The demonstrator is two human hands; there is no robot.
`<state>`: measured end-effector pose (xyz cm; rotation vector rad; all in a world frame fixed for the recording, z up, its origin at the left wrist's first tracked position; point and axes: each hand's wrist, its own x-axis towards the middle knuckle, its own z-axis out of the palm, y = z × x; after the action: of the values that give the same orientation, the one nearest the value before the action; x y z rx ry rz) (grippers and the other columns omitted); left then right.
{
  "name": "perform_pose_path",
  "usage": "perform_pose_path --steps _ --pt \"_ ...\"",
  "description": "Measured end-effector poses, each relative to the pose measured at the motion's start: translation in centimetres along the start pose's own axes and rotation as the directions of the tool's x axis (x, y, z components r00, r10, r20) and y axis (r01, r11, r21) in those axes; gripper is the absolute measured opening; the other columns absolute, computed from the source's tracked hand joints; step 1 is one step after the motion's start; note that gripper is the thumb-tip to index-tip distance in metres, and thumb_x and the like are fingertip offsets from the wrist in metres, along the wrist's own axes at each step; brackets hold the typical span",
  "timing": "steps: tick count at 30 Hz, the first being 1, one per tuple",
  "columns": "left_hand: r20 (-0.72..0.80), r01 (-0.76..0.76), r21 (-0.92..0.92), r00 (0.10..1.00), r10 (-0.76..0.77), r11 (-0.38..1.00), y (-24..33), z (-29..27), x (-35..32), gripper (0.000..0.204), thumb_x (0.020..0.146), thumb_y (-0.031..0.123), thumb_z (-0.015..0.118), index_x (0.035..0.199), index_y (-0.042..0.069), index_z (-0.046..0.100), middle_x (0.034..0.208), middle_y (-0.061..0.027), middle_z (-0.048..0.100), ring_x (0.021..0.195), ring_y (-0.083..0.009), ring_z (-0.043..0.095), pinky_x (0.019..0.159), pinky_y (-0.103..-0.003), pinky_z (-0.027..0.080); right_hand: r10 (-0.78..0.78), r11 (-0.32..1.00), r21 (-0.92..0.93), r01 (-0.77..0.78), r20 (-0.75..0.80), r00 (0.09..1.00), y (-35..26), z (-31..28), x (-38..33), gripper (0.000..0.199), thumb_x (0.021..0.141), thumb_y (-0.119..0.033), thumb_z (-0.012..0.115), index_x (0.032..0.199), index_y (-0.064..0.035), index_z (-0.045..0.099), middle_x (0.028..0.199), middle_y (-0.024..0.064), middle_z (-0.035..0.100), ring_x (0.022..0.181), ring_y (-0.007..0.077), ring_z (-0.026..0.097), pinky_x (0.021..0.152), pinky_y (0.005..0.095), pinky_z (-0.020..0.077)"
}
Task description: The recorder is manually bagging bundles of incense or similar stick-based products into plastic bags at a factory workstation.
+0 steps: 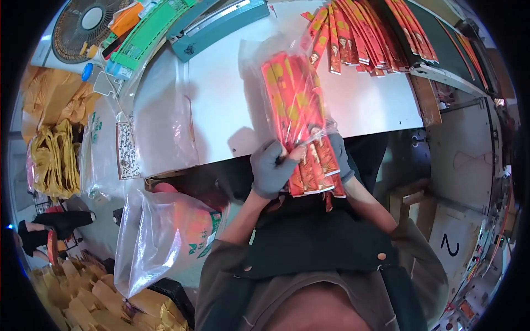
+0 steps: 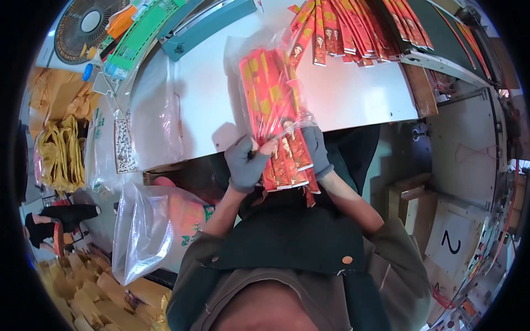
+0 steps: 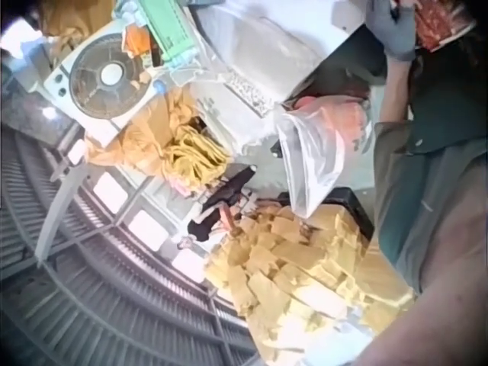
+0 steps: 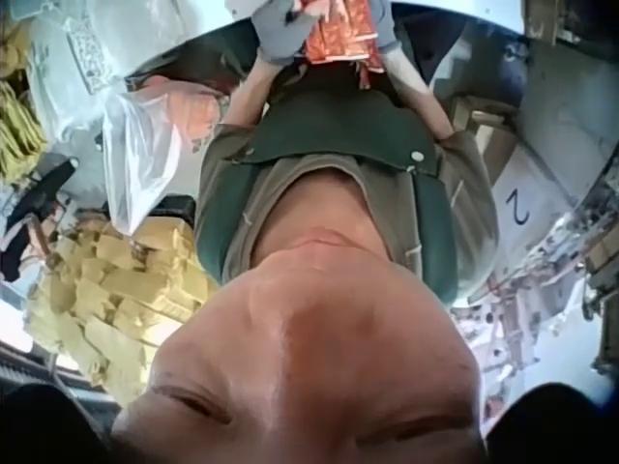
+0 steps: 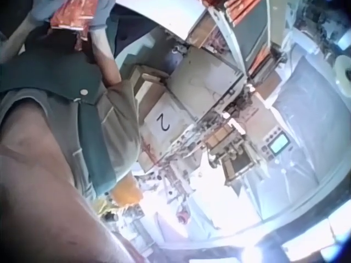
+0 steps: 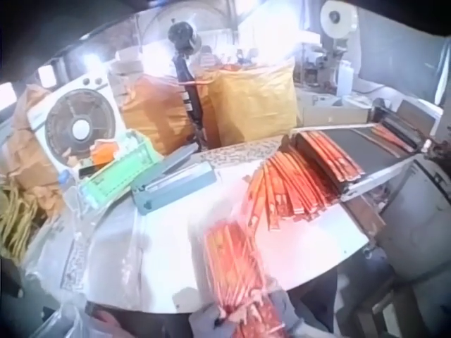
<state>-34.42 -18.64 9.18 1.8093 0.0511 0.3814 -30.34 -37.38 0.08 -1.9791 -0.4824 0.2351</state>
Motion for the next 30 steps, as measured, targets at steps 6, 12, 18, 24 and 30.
perform_pose_path --steps 6,12,18,24,30 --pt "0.355 -0.118 0.088 0.932 0.079 0.989 -1.0 -2.6 -7.6 0.035 0.078 0.014 0.070 0.056 0.005 0.045 0.053 -0.0043 0.036 0.047 -0.0100 0.036 0.043 -0.029 0.030 -0.063 0.988 0.145 0.045 0.122 0.991 -4.1 -2.3 -7.5 0.054 0.091 -0.022 0.051 0.136 0.0024 0.032 0.141 0.0221 0.032 0.130 0.0379 0.033 0.105 0.0412 0.0295" --pt "0.469 0.204 -0.064 0.870 -0.152 0.977 5.7 -8.6 1.9 0.021 0.086 0.016 0.061 0.070 0.004 0.055 0.064 0.0008 0.049 0.067 -0.0043 0.046 0.059 -0.026 0.041 -0.328 0.895 -0.184 0.406 0.344 0.880 -13.1 -11.1 1.0 0.054 0.092 -0.018 0.047 0.138 0.0010 0.027 0.098 0.0210 0.061 0.080 0.0367 0.063 0.073 0.0375 0.0497" --pt "0.076 -0.372 -0.139 0.920 0.385 0.918 17.0 -13.6 15.5 0.024 0.080 0.007 0.064 0.103 0.005 0.059 0.071 0.0030 0.051 0.059 -0.0043 0.046 0.051 -0.019 0.037 -0.730 0.253 -0.762 0.597 0.254 0.634 -27.2 -18.4 9.7 0.027 0.079 0.001 0.055 0.106 -0.0017 0.056 0.080 0.0156 0.059 0.060 0.0271 0.058 0.057 0.0308 0.0467" --pt "0.413 -0.550 0.469 0.828 0.379 0.691 17.6 -13.8 16.0 0.034 0.065 0.018 0.080 0.092 0.006 0.063 0.069 -0.0028 0.061 0.059 -0.0151 0.056 0.054 -0.027 0.044 -0.523 0.561 -0.617 0.552 0.252 0.814 -28.3 -19.8 12.9 0.015 0.086 -0.015 0.062 0.085 -0.0011 0.057 0.072 0.0047 0.054 0.063 0.0081 0.049 0.057 0.0244 0.0410" --pt "0.422 -0.761 0.631 0.497 0.758 0.148 18.5 -12.2 14.9 0.026 0.063 0.019 0.079 0.082 0.011 0.063 0.080 -0.0032 0.058 0.072 -0.0210 0.061 0.059 -0.032 0.047 -0.625 0.426 -0.437 0.792 0.491 0.607 -27.7 -11.4 15.8 0.037 0.075 -0.029 0.066 0.099 -0.0032 0.055 0.080 0.0176 0.058 0.073 0.0390 0.056 0.064 0.0430 0.0457"
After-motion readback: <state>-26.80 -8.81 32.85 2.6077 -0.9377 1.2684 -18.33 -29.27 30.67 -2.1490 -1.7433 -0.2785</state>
